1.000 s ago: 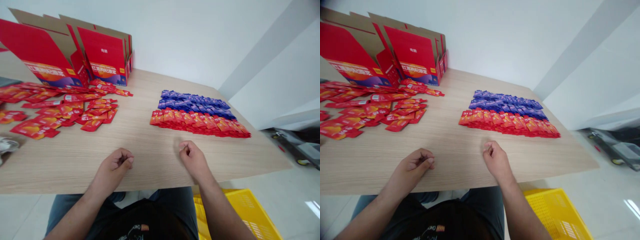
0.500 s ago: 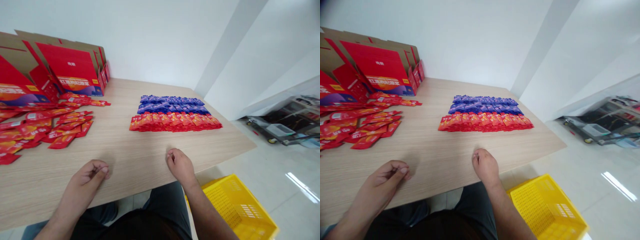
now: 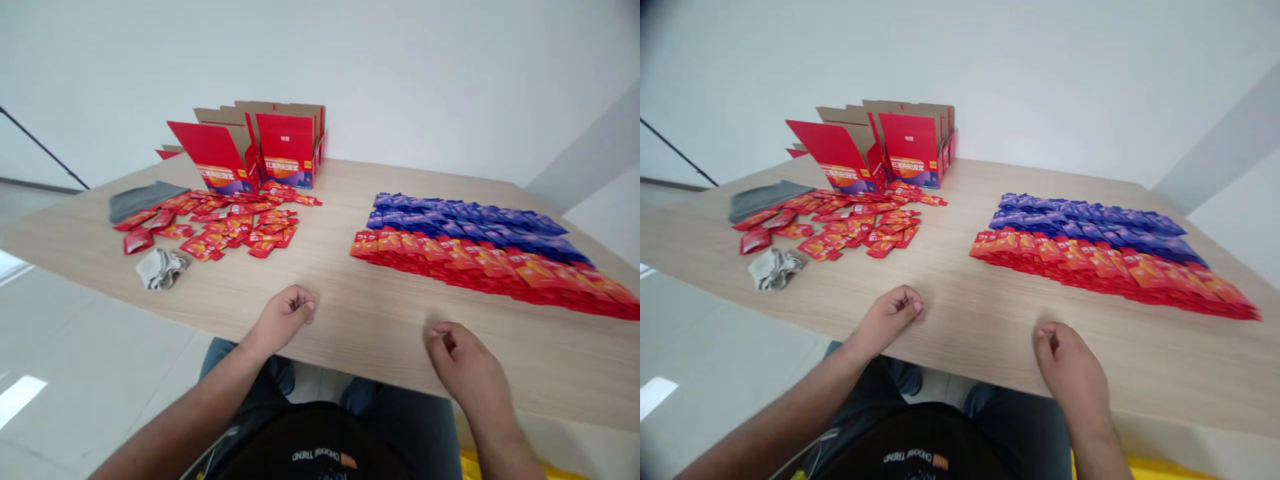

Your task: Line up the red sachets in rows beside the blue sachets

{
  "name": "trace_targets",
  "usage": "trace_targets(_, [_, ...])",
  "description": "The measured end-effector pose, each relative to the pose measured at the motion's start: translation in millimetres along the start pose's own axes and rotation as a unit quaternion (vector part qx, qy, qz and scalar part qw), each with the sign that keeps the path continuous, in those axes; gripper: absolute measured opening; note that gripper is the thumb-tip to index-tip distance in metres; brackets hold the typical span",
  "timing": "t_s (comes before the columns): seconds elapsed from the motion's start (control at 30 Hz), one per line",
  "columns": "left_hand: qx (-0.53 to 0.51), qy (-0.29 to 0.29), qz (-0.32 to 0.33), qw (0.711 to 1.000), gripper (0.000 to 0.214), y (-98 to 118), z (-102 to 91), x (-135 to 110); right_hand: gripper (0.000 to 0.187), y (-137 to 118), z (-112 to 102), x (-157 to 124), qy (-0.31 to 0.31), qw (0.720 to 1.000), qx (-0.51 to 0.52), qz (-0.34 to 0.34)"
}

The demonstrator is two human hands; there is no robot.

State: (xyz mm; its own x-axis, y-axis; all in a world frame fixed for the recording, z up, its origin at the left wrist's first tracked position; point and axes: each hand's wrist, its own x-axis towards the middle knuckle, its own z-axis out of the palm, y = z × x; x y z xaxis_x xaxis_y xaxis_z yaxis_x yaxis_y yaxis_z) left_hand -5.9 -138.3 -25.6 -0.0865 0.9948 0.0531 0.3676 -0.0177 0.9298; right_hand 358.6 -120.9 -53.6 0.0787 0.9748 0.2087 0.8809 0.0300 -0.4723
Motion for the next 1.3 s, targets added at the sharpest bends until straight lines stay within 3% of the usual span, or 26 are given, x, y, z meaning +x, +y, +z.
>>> trace_targets(0.07, [0.103,0.031,0.01,0.994,0.021,-4.9,-22.9,10.3,0.044,2.0,0.2,0.2,-0.007,1.0,-0.009,0.001])
trace_targets(0.13, [0.234,0.082,0.028,0.968,0.02,-9.0,-51.3,25.5,0.045,1.9,-0.8,-0.6,-0.008,1.0,-0.015,0.0])
trace_targets(0.27, [0.496,0.112,0.077,0.857,0.025,-18.9,-97.0,63.0,0.046,0.6,-2.1,-1.4,-0.015,1.0,-0.02,0.004])
trace_targets(0.37, [0.607,0.082,0.099,0.784,0.028,-27.6,-107.8,84.5,0.047,1.3,-1.7,-0.8,-0.02,1.0,-0.019,0.007])
trace_targets(0.43, [0.627,0.065,0.107,0.769,0.024,-31.6,-107.5,93.2,0.047,2.0,-1.0,-0.9,-0.016,1.0,-0.02,0.007])
trace_targets(0.53, [0.627,0.066,0.116,0.767,0.025,-32.3,-106.0,99.2,0.045,2.1,-0.1,-2.2,-0.006,1.0,-0.025,0.005])
trace_targets(0.7, [0.609,0.108,0.14,0.773,0.025,-22.6,-115.0,88.4,0.042,1.4,0.8,-5.4,0.0,1.0,-0.019,-0.013])
trace_targets(0.8, [0.519,0.184,0.161,0.819,0.019,-14.3,-121.0,65.5,0.042,3.8,0.4,-6.8,0.001,1.0,-0.013,-0.017])
trace_targets(0.9, [0.351,0.248,0.081,0.899,0.012,-3.3,-112.7,35.6,0.042,4.4,-0.8,-6.8,0.013,1.0,0.01,-0.023])
trace_targets(0.97, [0.173,0.237,-0.006,0.956,0.014,5.7,-94.3,17.1,0.041,-2.6,-1.1,-6.4,0.016,0.998,0.049,-0.023])
trace_targets(1.03, [-0.08,0.16,-0.075,0.981,0.022,14.9,-66.5,2.0,0.04,-19.4,-0.7,-7.5,-0.009,0.993,0.117,-0.021])
trace_targets(1.07, [-0.198,0.096,-0.119,0.968,0.027,19.3,-50.4,-4.5,0.039,-31.3,-0.2,-9.1,-0.035,0.986,0.16,-0.02])
trace_targets(1.13, [-0.36,-0.01,-0.188,0.914,0.034,27.1,-17.6,-16.5,0.037,-58.9,1.2,-13.7,-0.113,0.958,0.26,-0.028])
trace_targets(1.23, [-0.472,-0.125,-0.279,0.827,0.039,34.6,21.8,-32.5,0.032,-95.9,4.6,-19.3,-0.218,0.886,0.4,-0.084])
trace_targets(1.3, [-0.5,-0.174,-0.332,0.781,0.04,36.5,37.5,-39.7,0.03,-108.9,7.3,-19.5,-0.226,0.851,0.45,-0.148])
